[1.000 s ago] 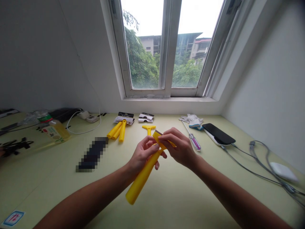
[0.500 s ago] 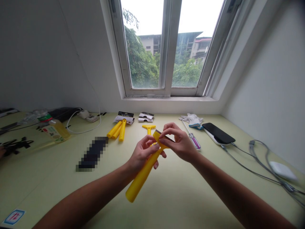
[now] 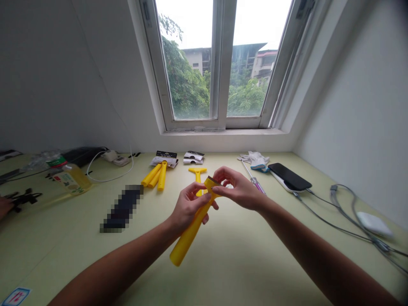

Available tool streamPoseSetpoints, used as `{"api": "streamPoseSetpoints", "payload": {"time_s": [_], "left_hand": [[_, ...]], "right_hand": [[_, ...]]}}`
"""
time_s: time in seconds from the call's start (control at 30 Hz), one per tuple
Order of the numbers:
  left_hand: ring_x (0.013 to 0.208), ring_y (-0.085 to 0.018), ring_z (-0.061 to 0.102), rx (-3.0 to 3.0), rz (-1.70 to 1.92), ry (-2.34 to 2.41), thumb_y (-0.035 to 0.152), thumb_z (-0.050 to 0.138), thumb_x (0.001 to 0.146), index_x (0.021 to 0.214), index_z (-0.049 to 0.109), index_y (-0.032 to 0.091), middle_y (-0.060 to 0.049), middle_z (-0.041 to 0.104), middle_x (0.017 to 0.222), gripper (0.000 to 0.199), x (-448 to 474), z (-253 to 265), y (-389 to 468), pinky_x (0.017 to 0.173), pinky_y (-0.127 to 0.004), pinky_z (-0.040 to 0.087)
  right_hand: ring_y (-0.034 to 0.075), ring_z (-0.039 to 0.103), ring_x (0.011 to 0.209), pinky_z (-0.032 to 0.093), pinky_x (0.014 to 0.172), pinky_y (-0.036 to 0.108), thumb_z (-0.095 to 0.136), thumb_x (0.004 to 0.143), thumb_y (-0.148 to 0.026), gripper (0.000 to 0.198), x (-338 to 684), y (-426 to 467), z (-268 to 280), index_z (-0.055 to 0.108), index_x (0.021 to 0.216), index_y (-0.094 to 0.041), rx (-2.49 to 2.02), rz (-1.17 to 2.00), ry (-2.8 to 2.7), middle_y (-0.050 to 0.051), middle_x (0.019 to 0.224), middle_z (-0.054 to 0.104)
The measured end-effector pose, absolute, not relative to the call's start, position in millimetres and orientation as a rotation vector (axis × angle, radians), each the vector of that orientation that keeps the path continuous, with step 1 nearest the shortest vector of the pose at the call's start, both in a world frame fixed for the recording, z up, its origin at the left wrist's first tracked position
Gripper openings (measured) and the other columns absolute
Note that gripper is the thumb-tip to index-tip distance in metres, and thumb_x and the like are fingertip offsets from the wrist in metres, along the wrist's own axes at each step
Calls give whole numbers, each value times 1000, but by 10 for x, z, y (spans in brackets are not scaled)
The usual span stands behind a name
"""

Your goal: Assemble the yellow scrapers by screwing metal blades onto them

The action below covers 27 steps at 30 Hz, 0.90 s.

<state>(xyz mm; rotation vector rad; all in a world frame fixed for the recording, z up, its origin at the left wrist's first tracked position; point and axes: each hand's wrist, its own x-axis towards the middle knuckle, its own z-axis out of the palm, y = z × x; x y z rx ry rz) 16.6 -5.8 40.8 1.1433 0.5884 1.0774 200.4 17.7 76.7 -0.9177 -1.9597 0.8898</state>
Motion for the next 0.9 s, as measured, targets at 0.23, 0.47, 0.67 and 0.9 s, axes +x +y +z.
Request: {"api": "streamPoseSetpoints", "payload": {"time_s": [0.23, 0.47, 0.67, 0.9], "left_hand": [[62, -17, 65, 1117, 1120, 554, 29, 68, 78, 90, 49, 19, -5, 65, 84, 24, 165, 404, -40, 34, -18, 43], [67, -18, 66, 1035, 1166, 632, 34, 73, 71, 85, 49, 18, -6, 60, 95, 32, 133, 362, 49, 34, -18, 43], [75, -26, 69, 1049, 1206, 726, 36, 73, 71, 87, 50, 16, -9, 58, 100, 34, 108, 259, 144, 35, -21, 46], [75, -28, 69, 1033, 1211, 722, 39, 74, 69, 88, 50, 16, -8, 59, 96, 38, 95, 199, 187, 36, -23, 47]], "right_hand": [[17, 62, 90, 49, 78, 33, 60, 83, -39, 27, 2019, 177, 818, 58, 101, -19, -900, 882, -2014, 6, 103, 65], [26, 63, 91, 46, 74, 38, 48, 86, -44, 39, 2631, 540, 673, 54, 115, -19, -1827, 167, -2045, 14, 106, 65], [31, 66, 80, 44, 60, 33, 62, 69, -27, 69, 3097, 768, 242, 43, 134, -12, -2360, 367, -2120, 20, 101, 68], [33, 64, 85, 43, 65, 36, 47, 83, -30, 51, 3072, 685, 610, 41, 131, -13, -2209, -76, -1942, 20, 98, 67]]}}
